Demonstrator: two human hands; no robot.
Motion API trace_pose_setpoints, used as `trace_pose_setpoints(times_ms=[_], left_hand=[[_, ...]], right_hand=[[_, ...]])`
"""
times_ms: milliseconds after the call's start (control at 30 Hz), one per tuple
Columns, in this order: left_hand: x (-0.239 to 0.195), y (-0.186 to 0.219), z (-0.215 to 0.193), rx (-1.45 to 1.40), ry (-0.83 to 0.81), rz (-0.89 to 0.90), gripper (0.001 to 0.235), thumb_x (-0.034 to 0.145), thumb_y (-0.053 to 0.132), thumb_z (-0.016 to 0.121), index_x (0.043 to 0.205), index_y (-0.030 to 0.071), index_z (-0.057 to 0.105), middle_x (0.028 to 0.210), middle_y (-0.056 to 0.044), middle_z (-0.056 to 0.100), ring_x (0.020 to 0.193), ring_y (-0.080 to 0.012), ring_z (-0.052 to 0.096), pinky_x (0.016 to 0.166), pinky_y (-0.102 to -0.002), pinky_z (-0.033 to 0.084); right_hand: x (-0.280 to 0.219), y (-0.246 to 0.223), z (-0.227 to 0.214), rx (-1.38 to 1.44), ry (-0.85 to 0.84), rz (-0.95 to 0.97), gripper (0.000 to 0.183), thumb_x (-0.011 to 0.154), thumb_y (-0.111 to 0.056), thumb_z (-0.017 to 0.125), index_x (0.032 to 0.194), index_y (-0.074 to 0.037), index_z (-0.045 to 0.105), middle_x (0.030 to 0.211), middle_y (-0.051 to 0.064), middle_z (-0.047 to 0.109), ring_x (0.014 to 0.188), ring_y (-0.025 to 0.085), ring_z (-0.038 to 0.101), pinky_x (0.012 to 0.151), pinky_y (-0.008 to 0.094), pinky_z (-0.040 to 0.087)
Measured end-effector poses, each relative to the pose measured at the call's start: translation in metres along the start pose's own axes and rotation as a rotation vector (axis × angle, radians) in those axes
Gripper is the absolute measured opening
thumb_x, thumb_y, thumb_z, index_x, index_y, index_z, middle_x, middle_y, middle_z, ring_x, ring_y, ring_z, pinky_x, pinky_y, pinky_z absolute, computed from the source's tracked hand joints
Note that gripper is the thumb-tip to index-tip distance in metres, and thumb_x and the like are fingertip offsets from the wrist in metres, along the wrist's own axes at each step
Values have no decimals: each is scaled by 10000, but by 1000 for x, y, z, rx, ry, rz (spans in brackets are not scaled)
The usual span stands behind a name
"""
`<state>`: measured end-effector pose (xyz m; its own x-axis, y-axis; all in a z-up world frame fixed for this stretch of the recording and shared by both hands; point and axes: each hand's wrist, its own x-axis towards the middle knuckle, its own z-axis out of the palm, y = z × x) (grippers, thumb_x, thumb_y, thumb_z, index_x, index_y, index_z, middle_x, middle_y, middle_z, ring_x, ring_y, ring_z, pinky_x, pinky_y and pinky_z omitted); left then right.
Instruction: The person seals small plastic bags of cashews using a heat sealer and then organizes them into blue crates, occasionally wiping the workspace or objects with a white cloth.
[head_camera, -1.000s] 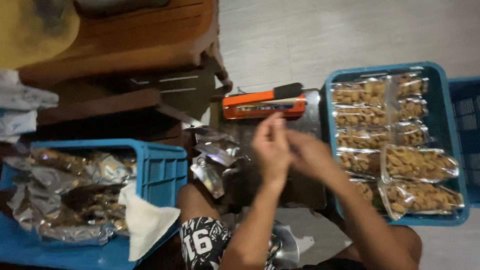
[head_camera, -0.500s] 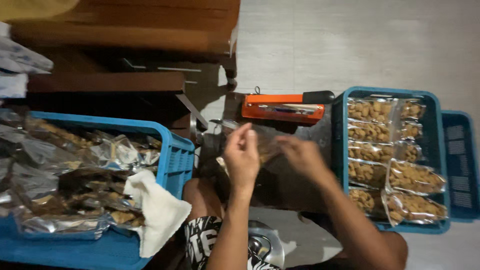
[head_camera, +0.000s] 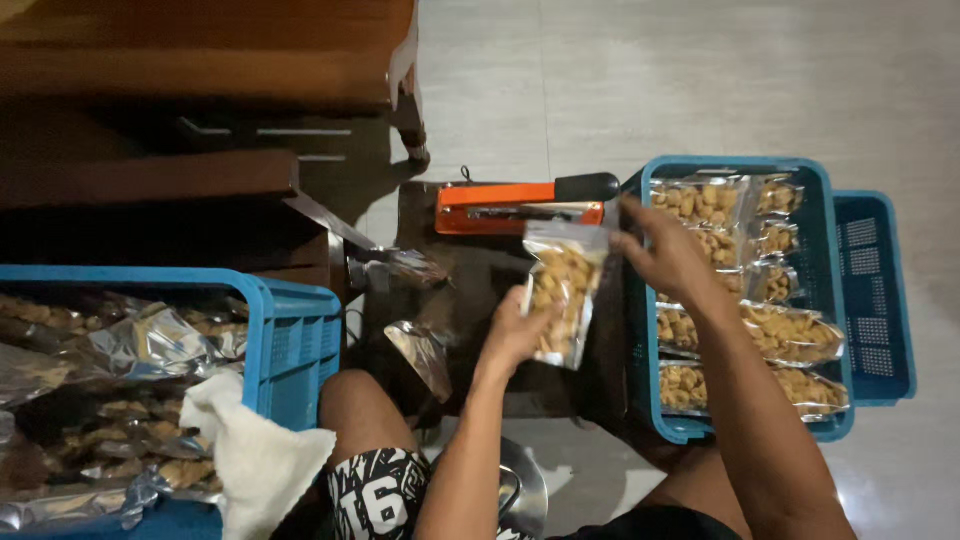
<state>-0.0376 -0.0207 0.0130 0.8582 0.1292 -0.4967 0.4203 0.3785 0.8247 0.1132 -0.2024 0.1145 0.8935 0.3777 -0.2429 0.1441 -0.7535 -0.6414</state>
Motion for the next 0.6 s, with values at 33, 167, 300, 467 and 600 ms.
trace_pose_setpoints(times_ms=[33,167,300,467,600], left_hand=[[4,-3,-2,1,6,-9,519,778,340,840,1124,1,653,990,-93,744,824,-151,692,720,-330,595],[33,7,-11,79,199,-160,483,813,364,821,1084,0,655,928,-114,755,758,-157,723,659,-303,581],[51,17,-12,4,229,-129,513,787,358,845,1064,-46,696,909,-125,760,725,-169,715,616,-326,572],[60,33,-18,62,213,-169,522,776,356,850,1077,-47,709,931,-119,772,749,-178,748,645,-323,603],[61,40,-19,70,162,-125,442,768,348,823,1004,-22,778,882,-107,784,717,-170,746,646,-316,597]], right_hand=[[2,2,1,-292,189,-270,574,964,-236,645,1482,-40,495,1473,224,526,1306,433,544,1048,517,472],[23,9,15,-499,212,-265,663,958,-33,459,1614,-62,361,1654,174,384,1473,496,364,1192,542,345],[32,9,22,-715,94,-289,851,802,-35,512,1616,-77,270,1676,122,260,1494,497,223,1170,610,226],[30,16,25,-680,78,-319,834,805,-97,551,1590,-66,271,1670,127,258,1495,517,212,1165,662,225],[33,31,34,-719,98,-318,821,837,-59,525,1623,-78,288,1699,108,270,1512,511,229,1174,655,239]])
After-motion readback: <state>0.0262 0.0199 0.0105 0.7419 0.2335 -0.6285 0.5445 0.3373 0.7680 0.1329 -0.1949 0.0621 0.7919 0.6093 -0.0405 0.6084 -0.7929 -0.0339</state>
